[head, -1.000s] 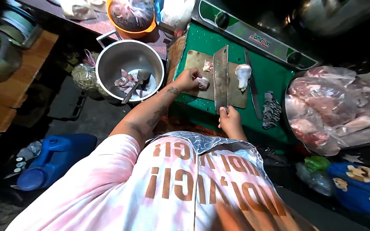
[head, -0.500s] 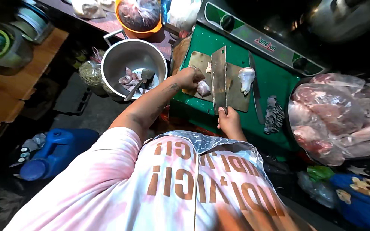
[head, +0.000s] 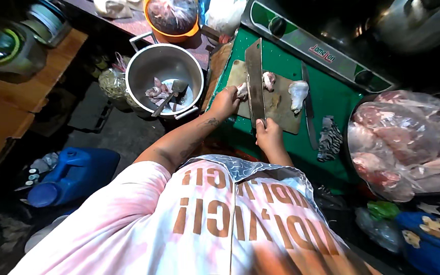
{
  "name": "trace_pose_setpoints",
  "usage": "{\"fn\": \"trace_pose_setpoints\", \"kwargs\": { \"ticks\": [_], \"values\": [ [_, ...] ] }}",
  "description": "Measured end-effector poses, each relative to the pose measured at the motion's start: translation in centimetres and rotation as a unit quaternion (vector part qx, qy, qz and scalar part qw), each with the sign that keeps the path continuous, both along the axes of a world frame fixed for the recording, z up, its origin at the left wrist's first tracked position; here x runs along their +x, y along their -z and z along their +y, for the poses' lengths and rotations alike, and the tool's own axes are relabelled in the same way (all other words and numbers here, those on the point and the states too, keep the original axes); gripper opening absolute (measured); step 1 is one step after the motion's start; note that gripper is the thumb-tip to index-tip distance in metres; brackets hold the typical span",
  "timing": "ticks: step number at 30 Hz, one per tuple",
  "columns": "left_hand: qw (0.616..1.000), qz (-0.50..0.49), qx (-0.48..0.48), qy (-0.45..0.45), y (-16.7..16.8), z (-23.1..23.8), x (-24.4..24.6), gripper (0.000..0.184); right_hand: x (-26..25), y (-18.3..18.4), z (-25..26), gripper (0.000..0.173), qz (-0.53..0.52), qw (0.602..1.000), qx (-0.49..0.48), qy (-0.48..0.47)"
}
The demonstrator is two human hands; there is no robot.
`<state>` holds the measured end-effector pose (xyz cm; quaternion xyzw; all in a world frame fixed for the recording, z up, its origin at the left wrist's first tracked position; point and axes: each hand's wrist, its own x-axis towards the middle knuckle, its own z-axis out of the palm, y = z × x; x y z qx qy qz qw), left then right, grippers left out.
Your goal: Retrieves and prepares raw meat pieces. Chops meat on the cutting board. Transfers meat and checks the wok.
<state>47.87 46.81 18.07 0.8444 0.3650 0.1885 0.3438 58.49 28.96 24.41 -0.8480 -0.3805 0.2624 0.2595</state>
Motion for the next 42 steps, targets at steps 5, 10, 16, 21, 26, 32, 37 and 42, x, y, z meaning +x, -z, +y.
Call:
{"fn": "trace_pose_setpoints", "kwargs": {
  "ticks": [5,10,16,21,26,32,37,42],
  "values": [
    [0.998,-0.036,0.056,-0.006,1.1,0.0,-1.6,0.020,-0.7,0.3,-0.3,0.033,-0.048,0.997,-0.026,-0.046],
    [0.996,-0.029,0.082,-0.003,1.5,-0.1,-2.0,0.021,-0.4,0.8,-0.7,0.032,-0.106,0.989,-0.059,-0.087],
    [0.994,-0.040,0.101,0.007,2.2,0.2,-1.7,0.020,0.6,0.4,-2.1,0.032,-0.140,0.979,-0.102,-0.109],
    [0.995,-0.082,0.059,-0.001,2.1,0.5,-1.9,0.028,0.9,0.0,-2.9,0.032,-0.146,0.982,-0.082,-0.093],
    [0.997,-0.063,0.044,0.010,1.8,0.9,-1.3,0.028,0.6,-0.4,-1.4,0.036,-0.126,0.989,-0.055,-0.060],
    [0.990,-0.105,0.095,0.016,2.9,0.8,-1.5,0.020,-0.1,0.3,1.1,0.037,-0.129,0.989,-0.049,-0.060],
    [0.988,-0.104,0.117,0.016,3.3,0.8,-1.3,0.019,0.2,1.0,2.3,0.040,-0.123,0.988,-0.064,-0.064],
    [0.985,-0.121,0.122,0.012,3.7,0.8,-1.3,0.019,-0.4,-4.4,2.8,0.040,-0.164,0.969,0.170,-0.075]
  ]
}}
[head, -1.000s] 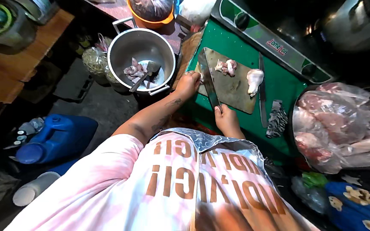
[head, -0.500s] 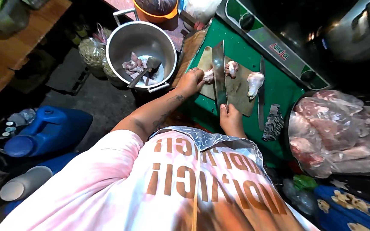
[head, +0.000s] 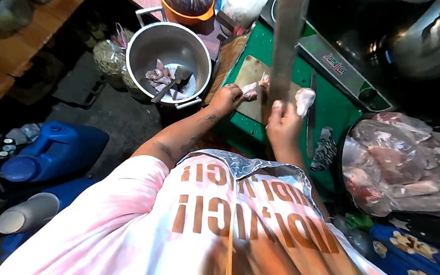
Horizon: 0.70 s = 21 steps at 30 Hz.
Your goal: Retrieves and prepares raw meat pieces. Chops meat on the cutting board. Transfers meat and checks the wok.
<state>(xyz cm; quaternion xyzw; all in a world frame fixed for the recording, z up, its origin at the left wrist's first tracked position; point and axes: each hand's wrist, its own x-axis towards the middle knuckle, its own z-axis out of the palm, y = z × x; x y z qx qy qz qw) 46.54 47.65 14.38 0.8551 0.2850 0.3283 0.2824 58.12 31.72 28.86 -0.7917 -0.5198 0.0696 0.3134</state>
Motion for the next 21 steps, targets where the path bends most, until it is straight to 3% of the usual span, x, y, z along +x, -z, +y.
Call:
{"fn": "trace_pose_setpoints", "kwargs": {
  "ticks": [3,5,6,8,9,11,15,21],
  "values": [
    [1.000,0.019,-0.020,0.006,-0.4,-0.2,-0.1,0.023,-0.8,-4.2,0.5,0.033,0.002,0.985,0.174,-0.013],
    [1.000,0.019,-0.010,0.003,-0.2,-0.2,0.0,0.025,-0.9,-4.2,1.9,0.027,-0.003,0.966,0.259,-0.006],
    [1.000,0.016,-0.005,0.002,-0.1,-0.1,0.0,0.024,-0.8,-3.0,2.3,0.029,-0.006,0.972,0.233,0.008],
    [1.000,0.007,0.002,0.006,0.2,-0.1,0.0,0.021,-0.7,0.8,2.2,0.040,0.002,0.999,-0.016,0.038],
    [1.000,0.002,0.005,0.009,0.3,-0.1,-0.1,0.019,-0.4,2.8,2.5,0.043,0.025,0.983,-0.174,0.045],
    [1.000,0.009,0.003,0.017,0.1,-0.2,0.1,0.018,0.7,5.1,3.5,0.044,0.062,0.939,-0.335,0.057],
    [0.999,0.030,-0.013,0.019,-0.5,-0.1,0.2,0.016,1.7,5.4,3.7,0.043,0.114,0.921,-0.368,0.064],
    [0.996,0.063,-0.044,0.034,-1.7,0.5,0.6,0.018,1.3,4.9,4.9,0.042,0.099,0.918,-0.379,0.067]
  ]
}}
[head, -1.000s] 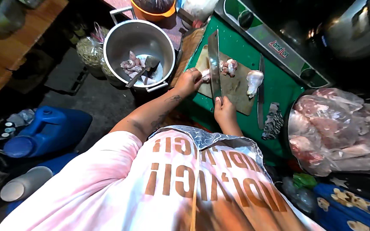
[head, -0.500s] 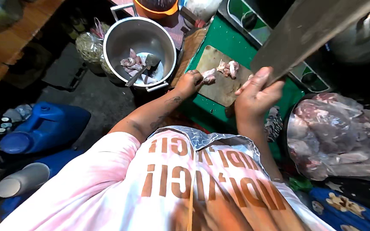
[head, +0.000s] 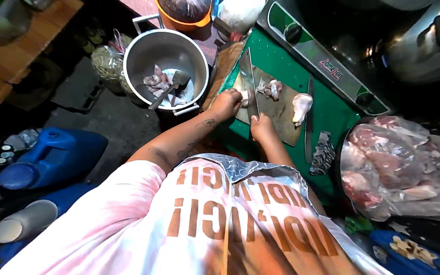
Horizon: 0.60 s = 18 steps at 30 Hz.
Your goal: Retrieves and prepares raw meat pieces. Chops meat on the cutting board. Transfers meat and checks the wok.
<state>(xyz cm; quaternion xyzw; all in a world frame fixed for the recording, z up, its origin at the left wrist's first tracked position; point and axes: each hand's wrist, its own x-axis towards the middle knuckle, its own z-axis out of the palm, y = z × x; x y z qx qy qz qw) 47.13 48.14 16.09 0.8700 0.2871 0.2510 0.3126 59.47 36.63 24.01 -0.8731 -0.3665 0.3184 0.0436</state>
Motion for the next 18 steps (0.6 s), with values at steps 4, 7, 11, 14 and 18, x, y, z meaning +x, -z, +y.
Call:
{"fn": "trace_pose_setpoints", "kwargs": {
  "ticks": [4,7,11,14,18],
  "values": [
    [1.000,0.005,0.007,0.008,-0.1,0.1,0.0,0.017,0.5,0.2,4.5,0.042,0.017,0.999,0.031,-0.016],
    [1.000,0.014,-0.012,0.007,-0.4,0.0,0.0,0.018,0.9,-0.3,7.1,0.044,0.024,0.998,0.045,-0.023],
    [0.999,0.022,-0.040,-0.019,-0.8,0.0,-0.6,0.021,1.0,-0.5,4.5,0.043,0.035,0.999,0.036,-0.003],
    [0.997,0.018,-0.070,-0.041,-1.0,0.0,-1.1,0.021,2.0,0.0,-1.0,0.046,0.061,0.998,0.006,0.019],
    [0.992,0.024,-0.105,-0.069,-1.5,0.2,-1.7,0.021,4.2,0.4,-7.6,0.045,0.114,0.993,-0.021,0.025]
  ]
}}
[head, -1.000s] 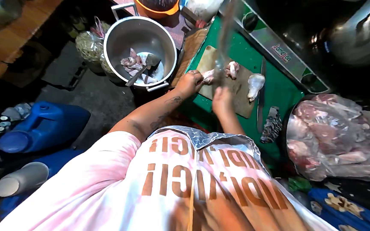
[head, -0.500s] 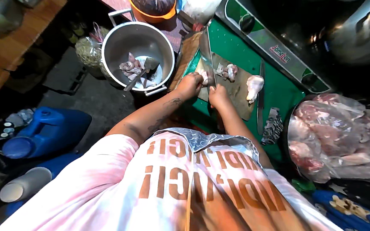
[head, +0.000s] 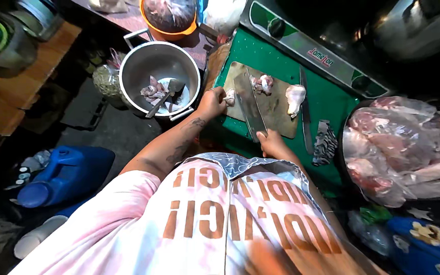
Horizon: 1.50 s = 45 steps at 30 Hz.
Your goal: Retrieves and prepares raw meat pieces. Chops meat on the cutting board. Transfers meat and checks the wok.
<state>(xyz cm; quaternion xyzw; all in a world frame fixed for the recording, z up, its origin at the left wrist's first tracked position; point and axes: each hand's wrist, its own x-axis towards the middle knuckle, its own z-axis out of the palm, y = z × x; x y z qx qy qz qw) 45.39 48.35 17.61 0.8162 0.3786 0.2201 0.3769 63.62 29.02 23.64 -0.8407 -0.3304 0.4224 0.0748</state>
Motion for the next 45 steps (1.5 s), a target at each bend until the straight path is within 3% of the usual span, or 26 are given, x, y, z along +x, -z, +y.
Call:
{"fn": "trace_pose_setpoints", "kwargs": {
  "ticks": [4,7,10,13,16,19,22,24,26,29,31,33,37,39,41,43,45],
  "values": [
    [0.998,0.021,-0.052,0.042,-0.8,0.8,-1.1,0.031,1.8,-2.0,-4.8,0.034,0.062,0.997,0.027,0.023],
    [0.997,0.050,0.014,0.057,-2.1,1.2,-0.5,0.045,2.1,-4.5,-8.1,0.028,0.068,0.989,0.093,0.094],
    [0.991,0.064,0.096,0.065,-2.8,1.5,2.6,0.049,2.3,-5.8,-10.0,0.027,0.030,0.972,0.150,0.180],
    [0.973,0.148,0.103,0.142,-2.8,1.6,7.1,0.059,3.1,-5.9,-10.8,0.029,0.001,0.957,0.176,0.232],
    [0.970,0.167,0.083,0.157,-2.6,2.0,9.2,0.054,3.4,-5.6,-11.5,0.027,-0.005,0.952,0.178,0.248],
    [0.994,0.033,-0.059,0.085,-3.7,2.9,8.3,0.049,3.3,-5.1,-12.1,0.026,-0.006,0.954,0.181,0.238],
    [0.972,-0.108,-0.207,-0.019,-5.2,4.3,4.9,0.049,3.0,-4.7,-12.3,0.026,-0.002,0.958,0.173,0.230],
    [0.980,-0.091,-0.155,-0.089,-6.7,5.7,1.2,0.052,2.8,-4.6,-12.1,0.026,-0.008,0.959,0.166,0.231],
    [0.988,0.012,-0.031,-0.150,-7.7,7.4,-3.1,0.053,2.7,-4.6,-11.8,0.027,-0.012,0.960,0.159,0.229],
    [0.972,0.128,0.024,-0.194,-8.7,8.5,-7.4,0.056,2.5,-4.9,-11.3,0.029,-0.015,0.963,0.150,0.226],
    [0.974,0.147,0.029,-0.169,-9.0,7.4,-7.5,0.052,2.3,-5.2,-10.8,0.029,-0.013,0.964,0.146,0.223],
    [0.988,0.130,0.026,-0.077,-8.2,5.2,-5.7,0.046,2.2,-5.2,-10.4,0.029,-0.011,0.964,0.152,0.219],
    [0.986,0.137,0.053,0.080,-2.8,1.7,-0.5,0.052,1.6,-5.0,-10.0,0.028,0.000,0.965,0.161,0.209],
    [0.984,0.131,0.065,0.100,-1.2,1.2,1.5,0.040,1.3,-5.1,-10.0,0.026,0.004,0.964,0.162,0.213],
    [0.990,0.106,0.008,0.098,-1.9,1.1,2.8,0.031,1.1,-5.1,-10.1,0.026,0.006,0.963,0.159,0.217],
    [0.987,0.027,-0.128,0.090,-3.0,1.4,3.6,0.026,1.2,-4.8,-10.4,0.026,0.007,0.963,0.158,0.218],
    [0.953,-0.057,-0.286,0.082,-4.3,1.7,4.2,0.023,1.4,-4.6,-10.8,0.028,0.000,0.964,0.155,0.218]
  ]
}}
